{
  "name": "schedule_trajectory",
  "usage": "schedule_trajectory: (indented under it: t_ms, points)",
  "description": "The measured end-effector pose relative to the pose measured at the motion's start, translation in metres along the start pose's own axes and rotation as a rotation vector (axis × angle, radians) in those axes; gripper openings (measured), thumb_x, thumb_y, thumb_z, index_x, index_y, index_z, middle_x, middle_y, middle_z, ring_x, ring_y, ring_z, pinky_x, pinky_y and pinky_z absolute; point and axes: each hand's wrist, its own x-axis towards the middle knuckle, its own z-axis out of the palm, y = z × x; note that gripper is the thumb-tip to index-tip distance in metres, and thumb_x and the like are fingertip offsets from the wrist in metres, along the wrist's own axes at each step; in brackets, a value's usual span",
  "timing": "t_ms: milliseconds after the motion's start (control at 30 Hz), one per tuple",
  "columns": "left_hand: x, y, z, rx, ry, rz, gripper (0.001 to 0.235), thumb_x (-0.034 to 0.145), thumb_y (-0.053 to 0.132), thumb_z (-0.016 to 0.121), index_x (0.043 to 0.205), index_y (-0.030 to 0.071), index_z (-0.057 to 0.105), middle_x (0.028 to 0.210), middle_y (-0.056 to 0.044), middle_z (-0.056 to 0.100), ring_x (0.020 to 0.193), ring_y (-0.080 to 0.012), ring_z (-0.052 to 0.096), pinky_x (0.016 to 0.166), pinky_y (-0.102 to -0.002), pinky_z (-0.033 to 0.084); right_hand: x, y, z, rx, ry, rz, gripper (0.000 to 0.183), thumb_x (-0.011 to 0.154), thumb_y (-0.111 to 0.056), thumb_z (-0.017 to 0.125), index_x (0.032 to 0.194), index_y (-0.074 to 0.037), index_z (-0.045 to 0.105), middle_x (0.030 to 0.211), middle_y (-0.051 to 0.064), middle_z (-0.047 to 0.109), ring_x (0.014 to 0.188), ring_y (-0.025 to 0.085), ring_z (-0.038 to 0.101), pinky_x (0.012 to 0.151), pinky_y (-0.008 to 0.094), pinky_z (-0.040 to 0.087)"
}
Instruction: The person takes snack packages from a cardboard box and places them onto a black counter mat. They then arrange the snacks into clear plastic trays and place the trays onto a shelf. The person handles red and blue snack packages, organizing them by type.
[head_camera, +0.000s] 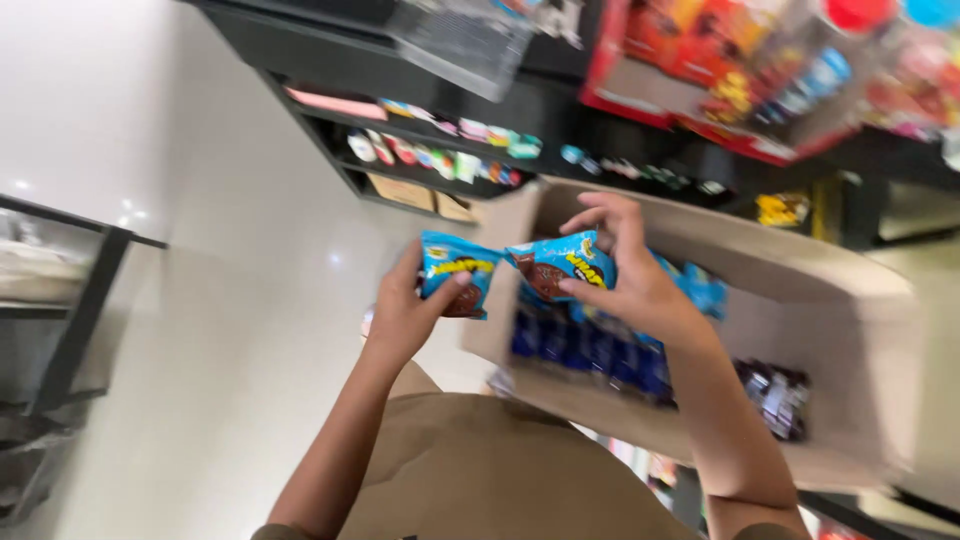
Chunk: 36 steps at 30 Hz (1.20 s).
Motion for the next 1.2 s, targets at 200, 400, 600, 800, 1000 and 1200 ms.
schedule_trajectory:
  t_ms: [200, 400, 600, 800, 1000, 1200]
  points:
    - [0.053, -0.060, -0.117, -0.073, 0.212, -0.111, 0.036, 0.094, 0.028, 0.076, 0.112, 0.000, 0.063, 0.093, -0.011, 0.075, 0.083, -0.0143, 0.070, 0.073, -0.030, 0.058, 0.125, 0.002, 0.075, 0.347, 0.214, 0.257, 0.073, 0.078, -0.009, 0.083, 0.140, -0.009, 0.043, 0.123, 0.010, 0.063, 0.113, 0.014, 0.061, 0.097, 0.032, 0.051]
    - [0.118, -0.091, -0.209, -0.021, 0.177, -0.102, 0.046, 0.095, 0.027, 0.073, 0.124, 0.001, 0.048, 0.093, -0.010, 0.074, 0.085, -0.0176, 0.076, 0.070, -0.034, 0.060, 0.230, 0.018, 0.139, 0.038, 0.258, 0.072, 0.039, 0.090, -0.011, 0.080, 0.123, -0.004, 0.061, 0.140, 0.006, 0.061, 0.123, 0.016, 0.058, 0.104, 0.031, 0.047]
    - [0.176, -0.100, -0.239, -0.104, 0.045, -0.135, 0.058, 0.093, 0.018, 0.069, 0.138, 0.002, 0.036, 0.106, -0.017, 0.072, 0.092, -0.0270, 0.077, 0.074, -0.037, 0.064, 0.286, -0.009, 0.159, -0.484, 0.250, 0.062, 0.042, 0.086, 0.003, 0.072, 0.126, -0.005, 0.063, 0.112, 0.012, 0.053, 0.105, 0.031, 0.058, 0.093, 0.039, 0.048]
    - [0.253, -0.089, -0.229, 0.086, 0.143, 0.193, 0.070, 0.094, 0.013, 0.076, 0.144, 0.000, 0.028, 0.126, -0.026, 0.064, 0.114, -0.0420, 0.068, 0.093, -0.044, 0.053, 0.340, -0.005, 0.119, -0.549, 0.472, -0.112, 0.038, 0.091, 0.006, 0.069, 0.123, -0.005, 0.051, 0.122, 0.016, 0.047, 0.118, 0.037, 0.052, 0.104, 0.042, 0.044]
    - [0.335, -0.082, -0.196, 0.068, 0.154, 0.186, 0.071, 0.094, 0.018, 0.075, 0.145, 0.002, 0.030, 0.128, -0.028, 0.063, 0.115, -0.0454, 0.065, 0.094, -0.045, 0.053, 0.392, 0.015, 0.090, -0.538, 0.498, -0.062, 0.032, 0.091, 0.007, 0.067, 0.118, -0.007, 0.057, 0.122, 0.018, 0.046, 0.118, 0.039, 0.054, 0.095, 0.044, 0.049]
    - [0.388, -0.128, -0.164, 0.215, 0.136, 0.413, 0.068, 0.099, 0.023, 0.069, 0.151, -0.001, 0.033, 0.133, -0.031, 0.058, 0.116, -0.0510, 0.062, 0.094, -0.049, 0.052, 0.424, 0.077, 0.079, -0.598, 0.415, 0.113, 0.033, 0.092, 0.005, 0.059, 0.122, -0.010, 0.061, 0.127, 0.016, 0.053, 0.119, 0.035, 0.060, 0.098, 0.044, 0.052]
